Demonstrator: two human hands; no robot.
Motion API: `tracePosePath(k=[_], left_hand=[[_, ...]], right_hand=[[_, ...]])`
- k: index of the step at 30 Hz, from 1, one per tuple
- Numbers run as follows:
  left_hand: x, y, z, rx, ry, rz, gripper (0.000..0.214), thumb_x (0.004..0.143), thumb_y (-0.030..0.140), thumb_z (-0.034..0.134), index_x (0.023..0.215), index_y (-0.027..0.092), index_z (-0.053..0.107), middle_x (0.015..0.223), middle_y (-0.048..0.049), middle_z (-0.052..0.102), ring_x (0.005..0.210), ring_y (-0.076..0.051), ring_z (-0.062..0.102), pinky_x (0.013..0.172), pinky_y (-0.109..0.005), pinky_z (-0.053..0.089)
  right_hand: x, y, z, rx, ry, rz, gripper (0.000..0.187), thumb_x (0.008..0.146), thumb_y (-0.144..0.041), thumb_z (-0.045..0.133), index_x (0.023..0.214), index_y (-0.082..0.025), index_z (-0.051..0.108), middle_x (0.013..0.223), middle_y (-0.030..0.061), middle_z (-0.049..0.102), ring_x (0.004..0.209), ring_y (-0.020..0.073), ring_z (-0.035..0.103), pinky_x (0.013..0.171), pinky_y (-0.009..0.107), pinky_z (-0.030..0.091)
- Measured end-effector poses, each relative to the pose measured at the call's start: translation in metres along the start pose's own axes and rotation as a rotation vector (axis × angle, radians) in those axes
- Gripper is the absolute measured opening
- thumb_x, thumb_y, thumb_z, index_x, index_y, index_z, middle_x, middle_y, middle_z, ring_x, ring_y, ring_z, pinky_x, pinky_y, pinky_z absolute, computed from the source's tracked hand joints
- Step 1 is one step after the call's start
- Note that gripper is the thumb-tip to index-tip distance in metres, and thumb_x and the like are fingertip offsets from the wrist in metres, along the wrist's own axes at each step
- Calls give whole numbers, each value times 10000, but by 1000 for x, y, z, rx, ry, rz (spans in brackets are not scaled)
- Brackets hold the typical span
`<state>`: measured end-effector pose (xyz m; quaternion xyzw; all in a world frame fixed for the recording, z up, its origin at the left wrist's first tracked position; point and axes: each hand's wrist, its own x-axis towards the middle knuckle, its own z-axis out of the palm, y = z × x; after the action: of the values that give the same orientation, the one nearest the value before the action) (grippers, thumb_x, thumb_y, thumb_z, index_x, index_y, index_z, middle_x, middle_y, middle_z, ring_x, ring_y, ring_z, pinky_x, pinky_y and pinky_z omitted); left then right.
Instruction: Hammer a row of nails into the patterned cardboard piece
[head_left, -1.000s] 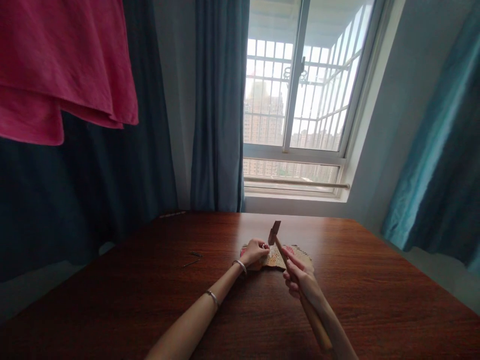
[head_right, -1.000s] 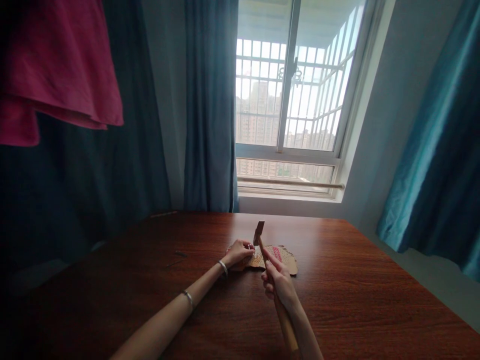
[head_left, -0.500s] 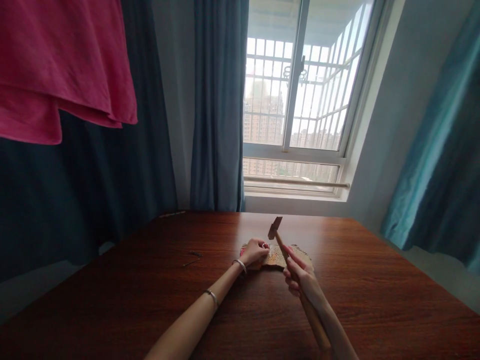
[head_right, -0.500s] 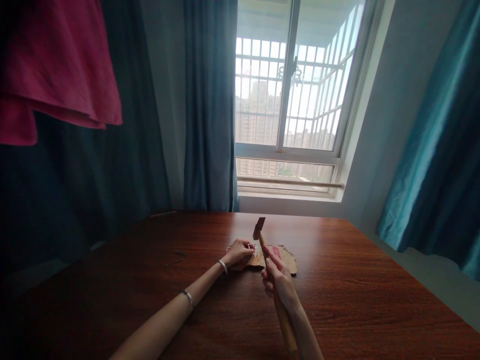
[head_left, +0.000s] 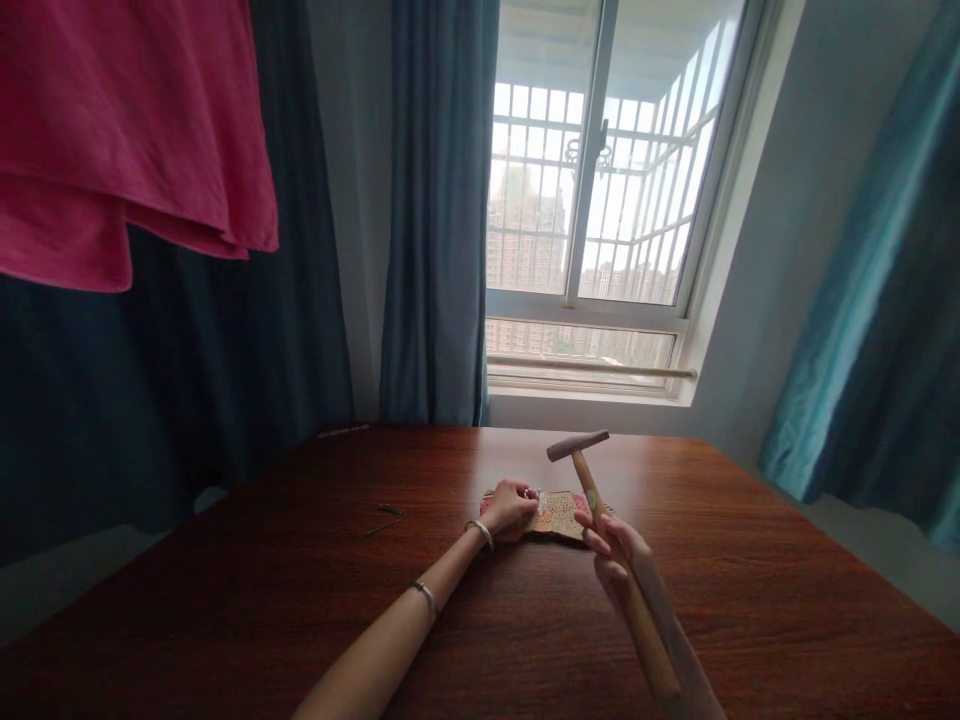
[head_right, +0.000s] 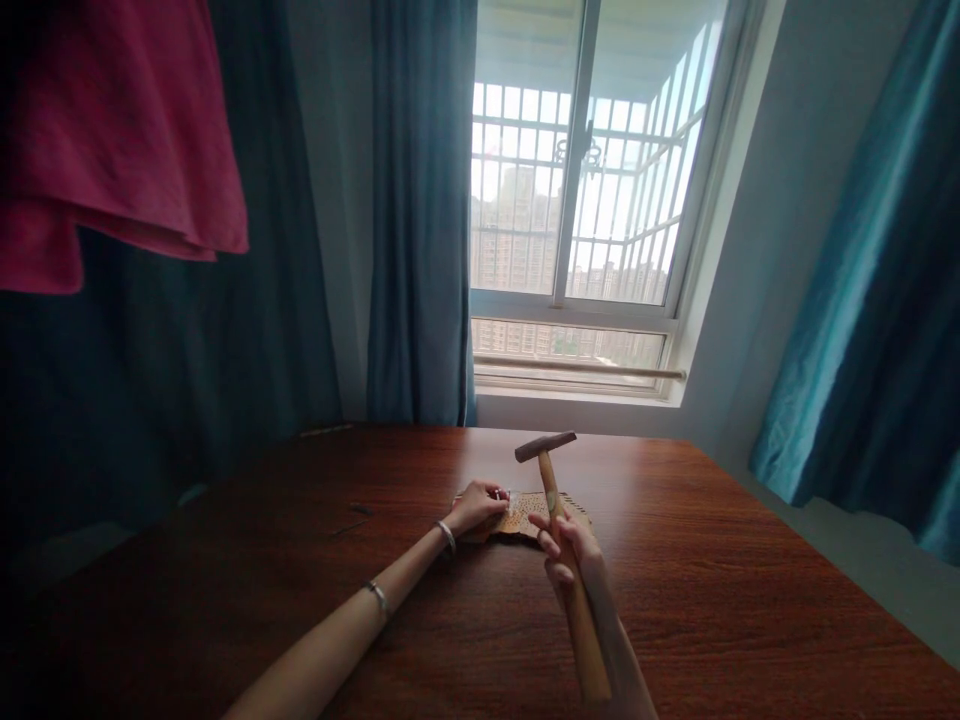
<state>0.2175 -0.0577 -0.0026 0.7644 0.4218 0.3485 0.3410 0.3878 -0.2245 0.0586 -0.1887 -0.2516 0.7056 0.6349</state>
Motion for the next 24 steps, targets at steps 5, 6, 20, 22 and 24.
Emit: tracePosePath(k=[5, 6, 20, 22, 24], left_hand=[[0, 0, 0, 6, 0, 9, 198, 631, 256, 587, 698, 107, 699, 644, -18, 655, 597, -123, 540, 541, -183, 366], [0, -1, 0, 6, -3, 11, 198, 632, 256, 587, 698, 106, 698, 646, -18, 655, 597, -122, 539, 540, -183, 365], [0, -2, 1, -12, 1, -4, 191, 616, 249, 589, 689, 107, 695, 610, -5, 633, 576, -115, 519, 519, -179, 349], [0, -2, 1, -15, 4, -1, 185, 617, 247, 586, 677, 108, 692, 605, -7, 632, 573, -114, 517, 516, -178, 346], [0, -3, 2, -7, 10, -4, 188, 619, 251, 585, 680, 112, 696, 610, -9, 635, 577, -115, 520, 515, -179, 344]], right_hand=[[-16, 1, 2, 381, -72, 208, 180, 817, -189, 592, 970, -157, 504, 602, -57, 540, 443, 12, 449, 348, 38, 353], [-17, 4, 1, 401, -85, 255, 152, 821, -210, 601, 929, -163, 506, 569, -74, 508, 441, 6, 450, 374, 37, 367], [-22, 32, -3, -525, 254, 146, 687, 762, -555, 583, 1344, -327, 299, 498, -116, 421, 265, 27, 290, 272, 117, 213], [-24, 33, 8, -641, 308, 124, 745, 790, -563, 534, 1408, -309, 203, 490, -113, 403, 260, 27, 284, 270, 120, 205], [-25, 31, 16, -743, 336, 108, 744, 798, -565, 510, 1418, -280, 214, 479, -108, 391, 261, 26, 274, 270, 125, 203]])
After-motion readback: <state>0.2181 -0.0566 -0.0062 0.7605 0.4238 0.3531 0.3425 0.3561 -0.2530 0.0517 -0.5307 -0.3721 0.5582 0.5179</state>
